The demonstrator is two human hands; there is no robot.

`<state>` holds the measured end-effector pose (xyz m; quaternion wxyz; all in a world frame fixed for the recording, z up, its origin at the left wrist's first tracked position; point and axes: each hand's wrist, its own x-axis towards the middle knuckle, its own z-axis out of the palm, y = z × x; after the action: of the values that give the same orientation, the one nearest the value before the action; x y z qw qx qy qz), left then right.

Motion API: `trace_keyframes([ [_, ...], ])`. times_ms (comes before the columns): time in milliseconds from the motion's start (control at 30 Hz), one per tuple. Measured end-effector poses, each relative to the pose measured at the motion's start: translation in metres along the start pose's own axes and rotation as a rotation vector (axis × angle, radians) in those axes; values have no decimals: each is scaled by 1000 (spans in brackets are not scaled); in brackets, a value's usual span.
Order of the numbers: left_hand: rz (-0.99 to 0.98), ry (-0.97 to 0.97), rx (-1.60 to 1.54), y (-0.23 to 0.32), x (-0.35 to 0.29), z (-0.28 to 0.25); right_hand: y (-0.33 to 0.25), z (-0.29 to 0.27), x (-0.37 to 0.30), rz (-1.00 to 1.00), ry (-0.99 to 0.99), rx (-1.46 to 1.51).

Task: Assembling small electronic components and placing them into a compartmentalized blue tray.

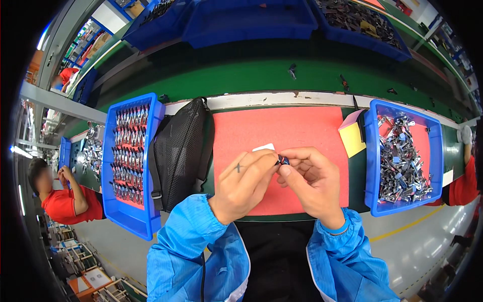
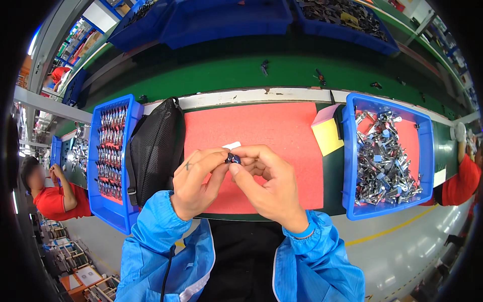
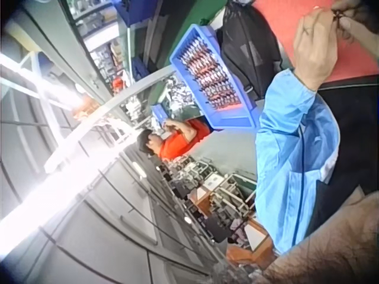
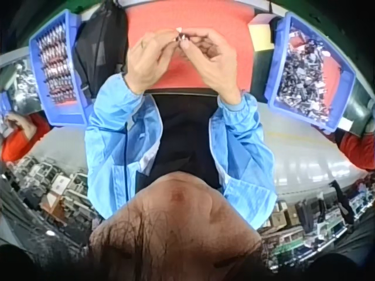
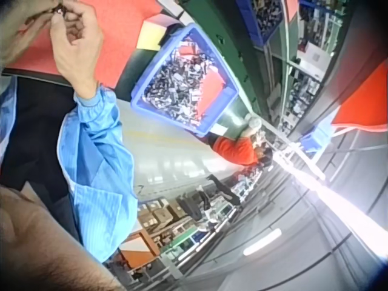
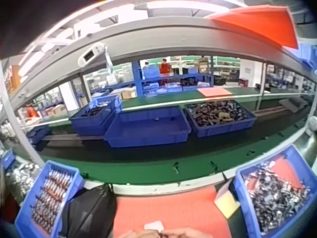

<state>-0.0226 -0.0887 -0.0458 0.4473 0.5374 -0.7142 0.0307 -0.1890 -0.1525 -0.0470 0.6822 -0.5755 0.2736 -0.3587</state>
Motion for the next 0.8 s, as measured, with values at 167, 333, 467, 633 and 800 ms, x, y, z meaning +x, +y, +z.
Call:
trace_keyframes([
  [167, -523, -47, -544, 18, -4, -6, 0, -1, -1, -46, 59, -71],
  [333, -769, -58, -845, 13, -7, -11, 1, -2, -3, -50, 10, -71],
  [467, -632, -74, -662, 9, -5, -13, 1, -3, -2, -28, -20, -52],
  [633, -487, -92, -514, 10, -1, -14, 3, -3, -2, -131, -6, -104],
  [800, -407, -67, -492, 8, -5, -11, -1, -3, -8, 72, -19, 15],
])
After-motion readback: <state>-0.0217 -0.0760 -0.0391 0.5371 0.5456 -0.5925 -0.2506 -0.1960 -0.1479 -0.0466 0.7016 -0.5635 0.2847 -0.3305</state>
